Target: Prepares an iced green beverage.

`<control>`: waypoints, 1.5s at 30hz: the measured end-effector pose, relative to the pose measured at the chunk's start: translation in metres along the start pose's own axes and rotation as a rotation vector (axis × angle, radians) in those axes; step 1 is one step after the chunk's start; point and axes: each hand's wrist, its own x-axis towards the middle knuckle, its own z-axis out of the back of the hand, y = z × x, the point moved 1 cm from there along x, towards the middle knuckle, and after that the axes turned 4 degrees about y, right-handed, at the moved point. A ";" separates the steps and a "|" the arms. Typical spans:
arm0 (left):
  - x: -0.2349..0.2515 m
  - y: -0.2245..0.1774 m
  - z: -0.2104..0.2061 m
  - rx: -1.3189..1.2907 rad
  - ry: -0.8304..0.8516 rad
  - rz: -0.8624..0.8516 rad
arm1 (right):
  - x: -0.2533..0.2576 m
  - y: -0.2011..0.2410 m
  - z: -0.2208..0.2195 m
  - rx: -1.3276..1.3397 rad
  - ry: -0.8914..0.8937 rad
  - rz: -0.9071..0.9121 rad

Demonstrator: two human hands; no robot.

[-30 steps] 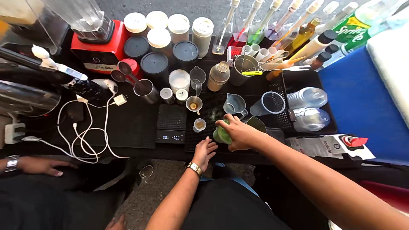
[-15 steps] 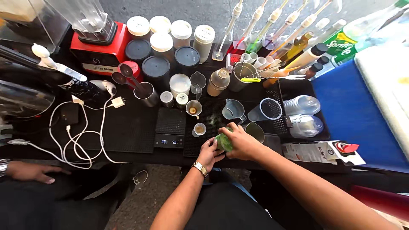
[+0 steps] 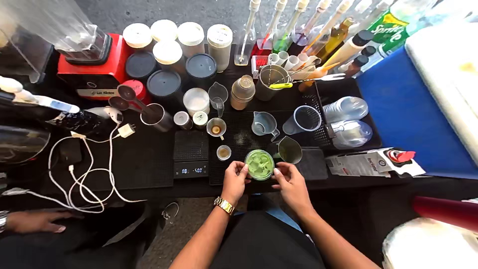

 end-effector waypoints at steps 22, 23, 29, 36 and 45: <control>-0.003 -0.006 0.008 0.083 0.045 0.099 | 0.003 -0.012 0.015 -0.069 0.206 -0.118; -0.005 -0.006 0.010 0.078 0.050 0.111 | -0.002 0.001 0.023 -0.223 0.215 -0.038; -0.025 0.009 0.028 0.123 0.043 0.144 | 0.029 0.074 -0.004 -0.883 0.455 0.361; -0.047 0.018 0.061 0.235 0.067 0.019 | 0.052 0.073 -0.031 -1.150 0.674 0.246; -0.033 0.020 0.032 0.512 0.423 -0.040 | -0.042 0.164 0.192 -0.712 0.376 0.033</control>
